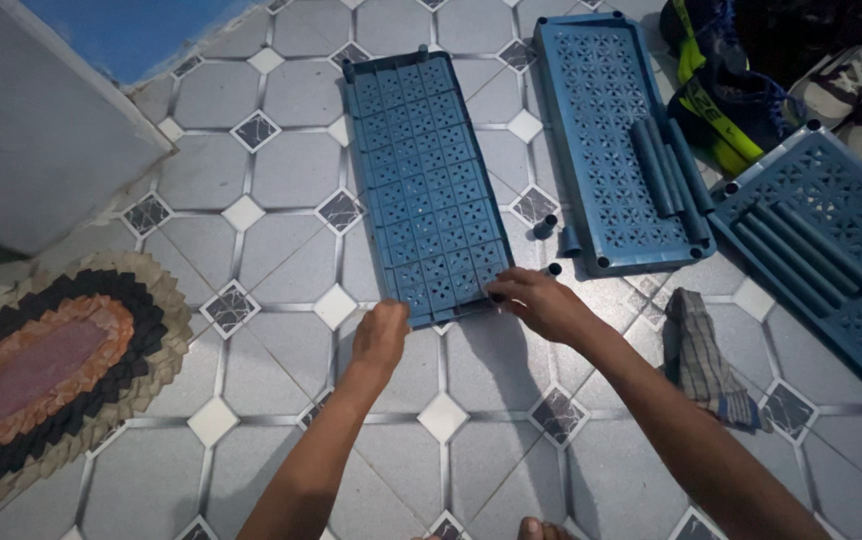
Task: The person assembles a blue plastic stool by inserting cylindrical legs into the perforated seat base. They wipe the legs with a cloth before inserting them into the designated holes on the underside of the seat.
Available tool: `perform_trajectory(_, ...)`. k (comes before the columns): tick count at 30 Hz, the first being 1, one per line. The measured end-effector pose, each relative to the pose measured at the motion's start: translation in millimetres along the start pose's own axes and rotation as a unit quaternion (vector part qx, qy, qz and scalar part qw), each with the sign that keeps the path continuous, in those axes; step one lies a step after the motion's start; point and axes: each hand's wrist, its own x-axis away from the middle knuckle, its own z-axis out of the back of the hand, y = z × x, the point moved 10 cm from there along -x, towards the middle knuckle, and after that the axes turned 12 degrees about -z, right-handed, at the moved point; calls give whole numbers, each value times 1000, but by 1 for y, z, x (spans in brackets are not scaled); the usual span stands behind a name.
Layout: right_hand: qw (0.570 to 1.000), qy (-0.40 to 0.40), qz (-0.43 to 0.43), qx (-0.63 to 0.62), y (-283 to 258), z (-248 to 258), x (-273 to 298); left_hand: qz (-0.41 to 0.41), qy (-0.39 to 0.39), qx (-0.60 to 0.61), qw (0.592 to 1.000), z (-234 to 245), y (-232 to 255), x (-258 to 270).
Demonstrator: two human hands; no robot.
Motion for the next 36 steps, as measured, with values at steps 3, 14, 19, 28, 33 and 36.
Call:
perform_trajectory(3,1000,-4,-11,0,9,-4,-5,-9,6,1,1000,5,4,-1)
perform_trajectory(14,976,-36,-164,135,6,-2,-9,-39,48,35,997,11,5,3)
perform_trajectory(19,996,-41,-16,77,-9,-4,-9,-48,63,50,996,11,4,5)
perform_trajectory(28,995,51,-65,62,1,-4,-3,-39,53,58,996,2,-2,2)
perform_trajectory(33,977,34,-191,89,3,-4,1,-57,67,49,995,0,-5,2)
perform_trajectory(36,971,-60,-209,96,14,-10,-2,-75,86,73,991,-1,-7,3)
